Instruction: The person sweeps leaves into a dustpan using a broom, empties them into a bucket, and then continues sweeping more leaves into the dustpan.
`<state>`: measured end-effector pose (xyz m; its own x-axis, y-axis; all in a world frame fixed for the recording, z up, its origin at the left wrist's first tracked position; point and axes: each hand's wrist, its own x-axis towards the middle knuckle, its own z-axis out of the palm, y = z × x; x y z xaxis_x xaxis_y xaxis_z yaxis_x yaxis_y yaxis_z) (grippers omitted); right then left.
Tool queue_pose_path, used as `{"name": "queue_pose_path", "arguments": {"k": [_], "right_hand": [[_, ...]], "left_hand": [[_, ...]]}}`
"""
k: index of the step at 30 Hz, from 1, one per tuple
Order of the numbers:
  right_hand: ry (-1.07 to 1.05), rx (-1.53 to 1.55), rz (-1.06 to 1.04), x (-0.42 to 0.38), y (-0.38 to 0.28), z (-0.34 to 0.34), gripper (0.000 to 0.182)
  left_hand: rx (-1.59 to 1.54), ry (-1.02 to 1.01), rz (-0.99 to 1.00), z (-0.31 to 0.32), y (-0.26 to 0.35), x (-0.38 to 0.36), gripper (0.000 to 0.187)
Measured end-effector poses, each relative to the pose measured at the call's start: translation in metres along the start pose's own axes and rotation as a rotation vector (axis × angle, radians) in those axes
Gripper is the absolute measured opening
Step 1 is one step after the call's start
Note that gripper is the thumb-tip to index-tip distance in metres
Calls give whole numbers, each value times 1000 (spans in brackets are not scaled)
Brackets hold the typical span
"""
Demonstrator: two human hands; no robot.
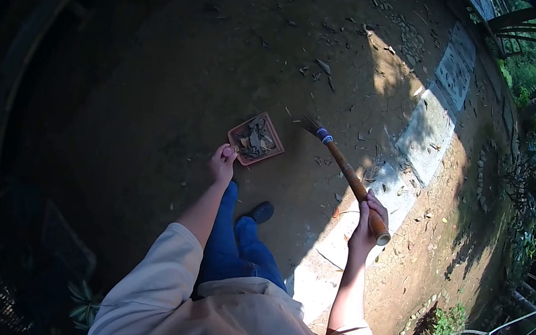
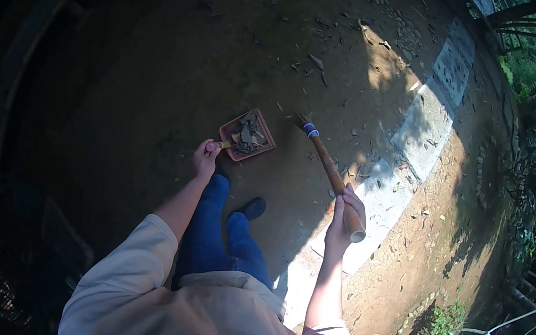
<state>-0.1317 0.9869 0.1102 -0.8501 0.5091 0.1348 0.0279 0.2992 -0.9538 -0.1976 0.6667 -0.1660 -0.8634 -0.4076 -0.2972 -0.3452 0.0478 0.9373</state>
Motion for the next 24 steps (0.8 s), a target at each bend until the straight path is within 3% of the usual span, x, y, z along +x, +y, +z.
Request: {"name": "queue_pose_path", "arguments": {"k": [8,12,20,24], "right_hand": [[155,-133,-63,39,38,57,11],[56,-283,-122,56,53,85,14],[-216,-200,-36,30,-3,111,18],[-22,-57,145,16,-43,100,15]], "left_hand": [[3,-110,0,21,19,56,41],[-21,-162,14,26,16,91,42],[372,-338,38,24,24,128,50],[525,-411,59,8,54,122,45]]}}
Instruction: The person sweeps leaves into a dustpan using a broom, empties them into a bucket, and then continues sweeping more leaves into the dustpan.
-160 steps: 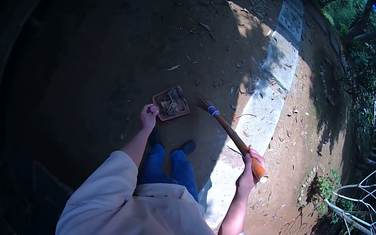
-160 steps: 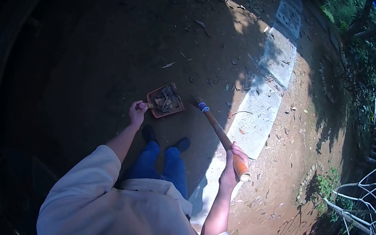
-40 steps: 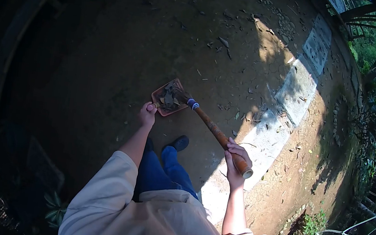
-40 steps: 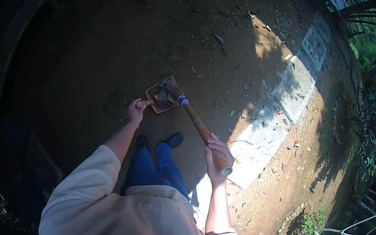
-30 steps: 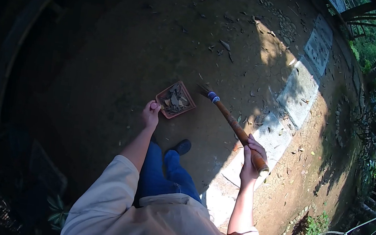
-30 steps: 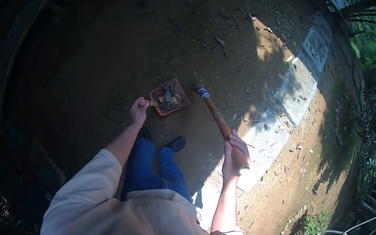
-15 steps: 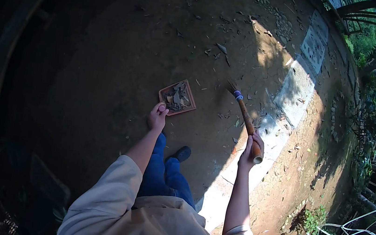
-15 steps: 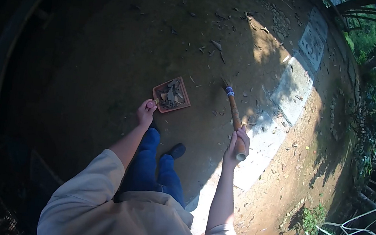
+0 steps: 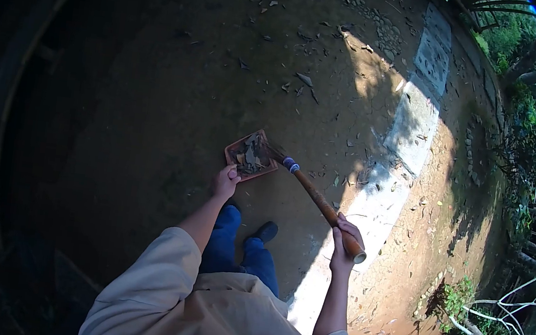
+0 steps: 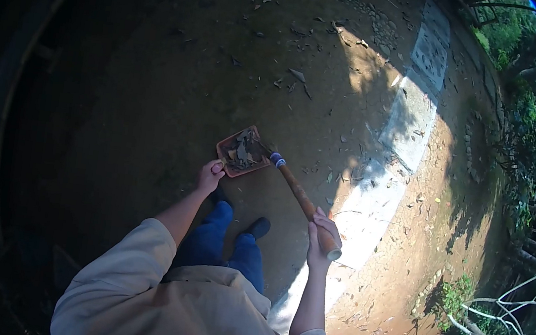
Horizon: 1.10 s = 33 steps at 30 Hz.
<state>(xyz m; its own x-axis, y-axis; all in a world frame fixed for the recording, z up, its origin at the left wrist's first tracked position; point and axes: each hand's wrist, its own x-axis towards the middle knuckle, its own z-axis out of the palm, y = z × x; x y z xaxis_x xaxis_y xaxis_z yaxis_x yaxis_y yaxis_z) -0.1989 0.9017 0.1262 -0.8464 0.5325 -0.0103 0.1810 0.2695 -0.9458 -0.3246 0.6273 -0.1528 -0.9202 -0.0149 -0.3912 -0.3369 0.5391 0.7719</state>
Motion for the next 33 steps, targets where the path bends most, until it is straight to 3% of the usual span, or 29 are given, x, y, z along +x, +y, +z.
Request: {"name": "queue_pose_path", "arguments": {"k": [2,10,19,23,27,33], "right_hand": [[61,46,24,-7,-9,-10,18],[147,29,-3,13,-57,-5,15],[261,32,-74,76,-4,15,12],[228,-162,-201,119,24,33,9],[149,-137,-237,154,60,52,10],[-50,-182,-271,135,53,56,11]], "left_hand": [[-32,-72,3,0,-23,4,44],[-259,67,26,-13,-25,14,35],[-215,128,56,-22,-25,34,38],[-161,133,-4,-24,-12,27,42],[-171,164,-11,-23,-7,23,42],[-149,217,30,-10,-10,28,42]]}}
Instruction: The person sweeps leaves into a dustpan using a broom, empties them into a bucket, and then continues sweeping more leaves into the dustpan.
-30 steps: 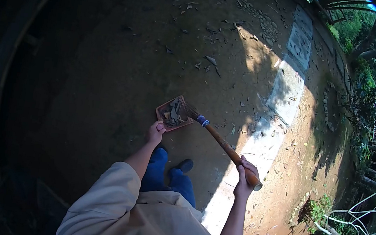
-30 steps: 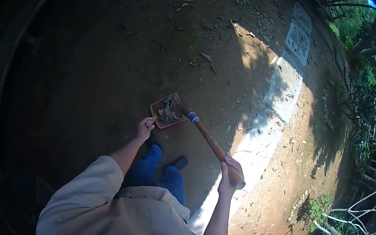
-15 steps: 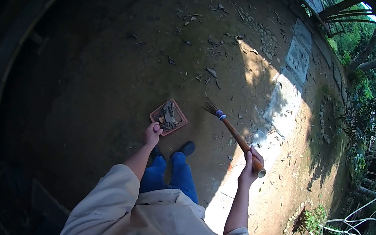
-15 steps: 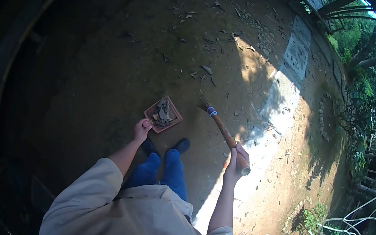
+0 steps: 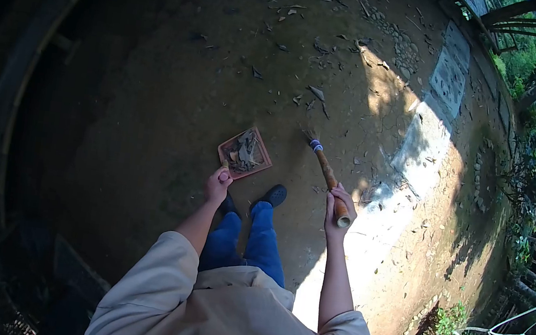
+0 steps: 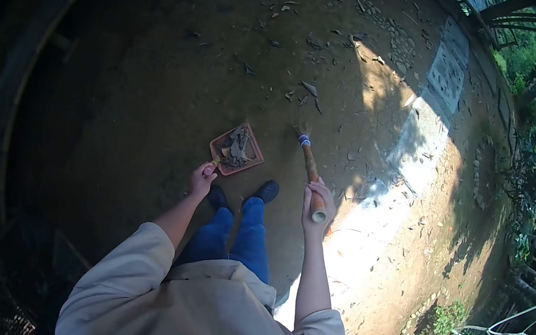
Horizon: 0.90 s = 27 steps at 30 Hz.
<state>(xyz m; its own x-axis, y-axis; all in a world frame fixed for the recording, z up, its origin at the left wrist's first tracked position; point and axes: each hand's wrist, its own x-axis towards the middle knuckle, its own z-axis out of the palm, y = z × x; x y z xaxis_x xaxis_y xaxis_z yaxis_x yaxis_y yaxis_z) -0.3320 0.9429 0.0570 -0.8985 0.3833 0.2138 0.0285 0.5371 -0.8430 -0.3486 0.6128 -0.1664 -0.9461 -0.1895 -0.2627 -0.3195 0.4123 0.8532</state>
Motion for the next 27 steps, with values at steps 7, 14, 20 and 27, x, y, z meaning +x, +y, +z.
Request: {"name": "queue_pose_path", "arguments": {"k": [7,14,20,27], "right_hand": [[-144,153,158,-32,-47,-33,10],[118,363,440,-13,-90,-78,12],[159,313,317,-7,-121,-80,12],[282,333,274,-9,-118,-70,12]], "left_hand": [[-5,-31,-9,10,-7,15,42],[-89,-52,21,8,-4,25,41],[-77,-4,-9,-10,11,27,39],[-92,73,-80,-40,51,25,32]]}}
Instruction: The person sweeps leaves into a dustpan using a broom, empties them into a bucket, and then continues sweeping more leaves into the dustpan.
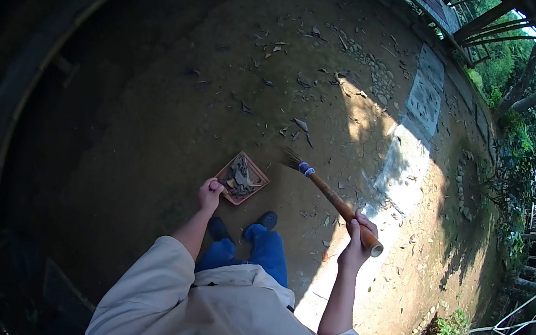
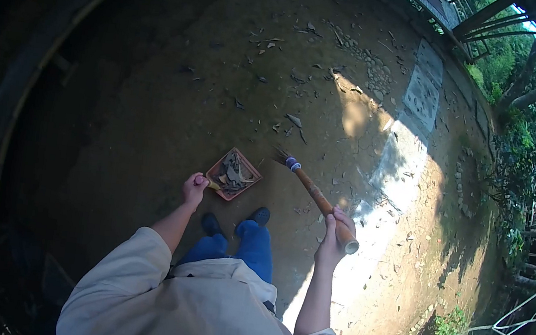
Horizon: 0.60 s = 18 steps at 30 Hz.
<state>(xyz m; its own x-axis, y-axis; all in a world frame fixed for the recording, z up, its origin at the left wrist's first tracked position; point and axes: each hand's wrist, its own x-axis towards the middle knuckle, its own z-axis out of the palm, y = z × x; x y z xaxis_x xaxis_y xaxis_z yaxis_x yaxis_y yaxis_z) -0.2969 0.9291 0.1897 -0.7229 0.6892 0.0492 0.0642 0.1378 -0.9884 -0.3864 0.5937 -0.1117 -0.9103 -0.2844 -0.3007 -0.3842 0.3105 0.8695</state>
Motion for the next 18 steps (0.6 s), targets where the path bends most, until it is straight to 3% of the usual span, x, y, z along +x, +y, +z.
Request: {"name": "queue_pose_path", "arguments": {"k": [8,11,15,18], "right_hand": [[126,125,98,54,20,14,13],[144,139,99,98,35,17,13],[116,113,46,157,62,21,14],[80,73,-58,209,84,28,12]], "left_hand": [[-102,68,41,26,0,27,38],[-64,117,53,47,35,32,38],[-10,129,66,73,50,53,38],[-136,107,58,94,61,74,37]]}}
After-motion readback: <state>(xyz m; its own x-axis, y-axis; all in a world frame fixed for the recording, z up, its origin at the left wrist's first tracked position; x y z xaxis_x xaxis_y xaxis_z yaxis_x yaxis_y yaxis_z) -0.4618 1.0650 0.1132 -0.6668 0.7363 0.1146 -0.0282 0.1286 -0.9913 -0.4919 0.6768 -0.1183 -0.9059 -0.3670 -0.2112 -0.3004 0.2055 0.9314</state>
